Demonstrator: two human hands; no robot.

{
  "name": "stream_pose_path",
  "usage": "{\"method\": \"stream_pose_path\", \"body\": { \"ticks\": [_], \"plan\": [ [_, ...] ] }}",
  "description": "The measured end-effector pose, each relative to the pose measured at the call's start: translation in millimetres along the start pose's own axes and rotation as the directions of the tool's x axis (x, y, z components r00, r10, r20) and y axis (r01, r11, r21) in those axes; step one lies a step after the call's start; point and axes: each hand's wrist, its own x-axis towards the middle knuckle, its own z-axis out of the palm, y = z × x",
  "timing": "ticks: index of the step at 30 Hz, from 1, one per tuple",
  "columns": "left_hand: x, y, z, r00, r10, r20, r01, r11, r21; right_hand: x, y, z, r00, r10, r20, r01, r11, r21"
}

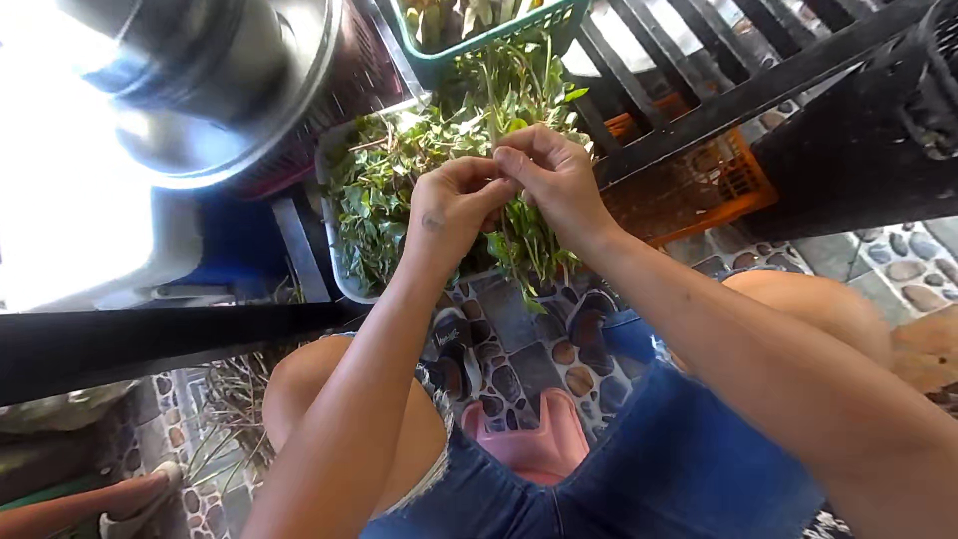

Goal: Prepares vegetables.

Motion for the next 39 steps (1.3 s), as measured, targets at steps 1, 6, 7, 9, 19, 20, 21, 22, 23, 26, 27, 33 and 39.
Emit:
{"method": "stream_pose_path", "body": {
  "ticks": [1,6,7,9,19,20,21,22,23,26,27,33,39],
  "plan": [
    [-1.7,-2.1,-0.6,1.000,-0.023,0.015,0.023,1.000,-0.013,-2.7,1.6,0.4,1.000,0.022,0.008,-0.022,1.000,0.016],
    [-7.5,4.2,-4.3,0.981,-0.139,0.139,0.146,0.988,-0.042,0.9,-1.1,-4.8,0.981,0.118,0.151,-0.150,0.963,0.225],
    [-8.0,6.3,-4.1,0.978,-0.150,0.144,0.159,0.986,-0.055,3.2,-2.8,-5.5,0.984,0.114,0.137,-0.148,0.951,0.271],
    [-8.1,8.7,-4.0,0.979,-0.160,0.128,0.171,0.982,-0.079,6.6,-6.4,-4.3,0.990,0.111,0.092,-0.134,0.942,0.309],
    [-2.2,8.0,-4.6,0.990,-0.120,-0.067,0.103,0.970,-0.222,13.1,-16.8,12.7,0.997,0.072,-0.035,-0.061,0.969,0.240],
    [-2.2,9.3,-5.7,0.991,-0.104,-0.088,0.083,0.973,-0.213,15.5,-19.0,11.5,0.988,0.129,-0.090,-0.095,0.945,0.313],
    [-2.0,9.6,-7.3,0.991,-0.086,-0.106,0.064,0.978,-0.197,20.3,-21.6,7.2,0.973,0.181,-0.146,-0.118,0.924,0.363],
    [-2.1,9.1,-8.8,0.990,-0.079,-0.118,0.055,0.980,-0.189,26.8,-24.0,0.7,0.958,0.205,-0.202,-0.118,0.919,0.375],
    [-2.6,8.4,-10.4,0.989,-0.081,-0.123,0.057,0.981,-0.183,33.4,-26.2,-6.7,0.953,0.189,-0.237,-0.105,0.939,0.328],
    [-2.4,6.9,-14.9,0.986,-0.112,-0.125,0.086,0.977,-0.194,42.2,-40.1,-18.2,0.997,0.070,-0.015,-0.071,0.988,-0.137],
    [-1.9,6.8,-17.1,0.984,-0.117,-0.135,0.093,0.980,-0.174,42.6,-43.4,-16.8,0.990,0.068,0.122,-0.032,0.960,-0.278],
    [7.1,-14.3,-37.0,0.956,0.039,-0.292,0.034,0.969,0.243,47.3,-36.5,-5.3,0.935,-0.355,0.023,0.287,0.713,-0.639],
    [1.5,-6.0,-47.4,0.985,0.107,-0.137,-0.038,0.901,0.432,48.8,-10.2,-4.7,0.758,-0.593,0.272,0.565,0.388,-0.728]
  ]
}}
